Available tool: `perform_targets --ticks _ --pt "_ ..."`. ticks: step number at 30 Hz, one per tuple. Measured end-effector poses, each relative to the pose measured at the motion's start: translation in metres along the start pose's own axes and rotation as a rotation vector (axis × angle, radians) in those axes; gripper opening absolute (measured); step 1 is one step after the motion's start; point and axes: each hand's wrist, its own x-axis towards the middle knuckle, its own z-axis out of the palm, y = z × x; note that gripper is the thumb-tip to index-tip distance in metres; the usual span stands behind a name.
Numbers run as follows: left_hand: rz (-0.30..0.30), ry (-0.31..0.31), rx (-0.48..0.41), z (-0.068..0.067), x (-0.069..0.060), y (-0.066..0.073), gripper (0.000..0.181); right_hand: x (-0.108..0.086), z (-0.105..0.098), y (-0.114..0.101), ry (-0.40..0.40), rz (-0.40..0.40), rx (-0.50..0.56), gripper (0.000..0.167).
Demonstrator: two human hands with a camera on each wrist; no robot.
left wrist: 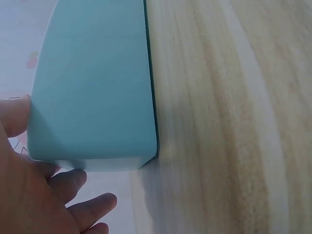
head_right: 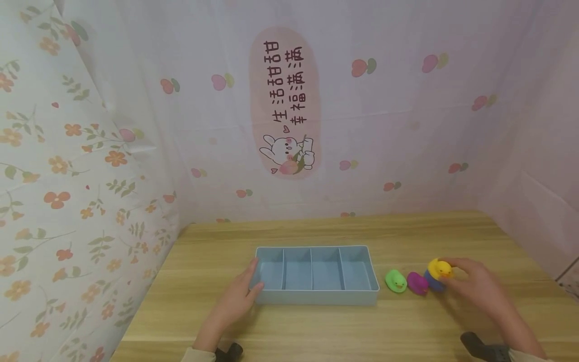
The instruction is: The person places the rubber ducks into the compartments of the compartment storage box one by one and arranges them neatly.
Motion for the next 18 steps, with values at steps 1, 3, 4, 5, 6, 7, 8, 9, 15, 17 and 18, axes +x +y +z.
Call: perform_targets --ticks 1,3,4,5,6,7,8,9,15,17,18 --pt "-0.002 0.000 -0.001 0.000 0.000 0.000 0.068 0.000 0.000 -0.002 -0.006 0.001 0.003 0.052" --pt "-0.005 0.001 -0.004 0.000 0.000 0.001 0.068 0.000 0.001 -0.005 0.006 -0.015 0.013 0.051" --pt "-0.006 0.001 -0.005 0.000 0.000 0.001 0.067 0.000 0.002 -0.006 0.018 -0.025 0.012 0.050" --pt "-0.004 0.002 -0.006 0.000 -0.001 0.001 0.067 0.000 0.002 -0.008 0.032 -0.039 0.017 0.048" --pt "-0.003 0.005 -0.006 0.000 -0.001 0.002 0.066 0.000 0.003 -0.010 0.048 -0.050 0.010 0.047" --pt "0.000 0.008 -0.005 0.000 0.000 0.002 0.066 0.000 0.003 -0.013 0.057 -0.062 0.015 0.046" --pt "0.001 0.011 -0.006 0.000 0.000 0.002 0.066 0.001 0.004 -0.015 0.063 -0.068 0.016 0.046" --pt "0.003 0.013 -0.004 0.000 0.000 0.002 0.066 0.001 0.004 -0.017 0.062 -0.066 0.014 0.047" --pt "0.007 0.013 0.000 0.000 0.000 0.001 0.066 0.004 0.005 -0.028 0.043 -0.032 0.023 0.050" --pt "0.007 0.012 -0.005 0.000 0.000 0.001 0.066 0.005 0.007 -0.030 0.044 -0.034 0.031 0.050" --pt "0.007 0.010 -0.005 0.000 0.000 0.001 0.066 0.005 0.008 -0.032 0.047 -0.040 0.035 0.049"
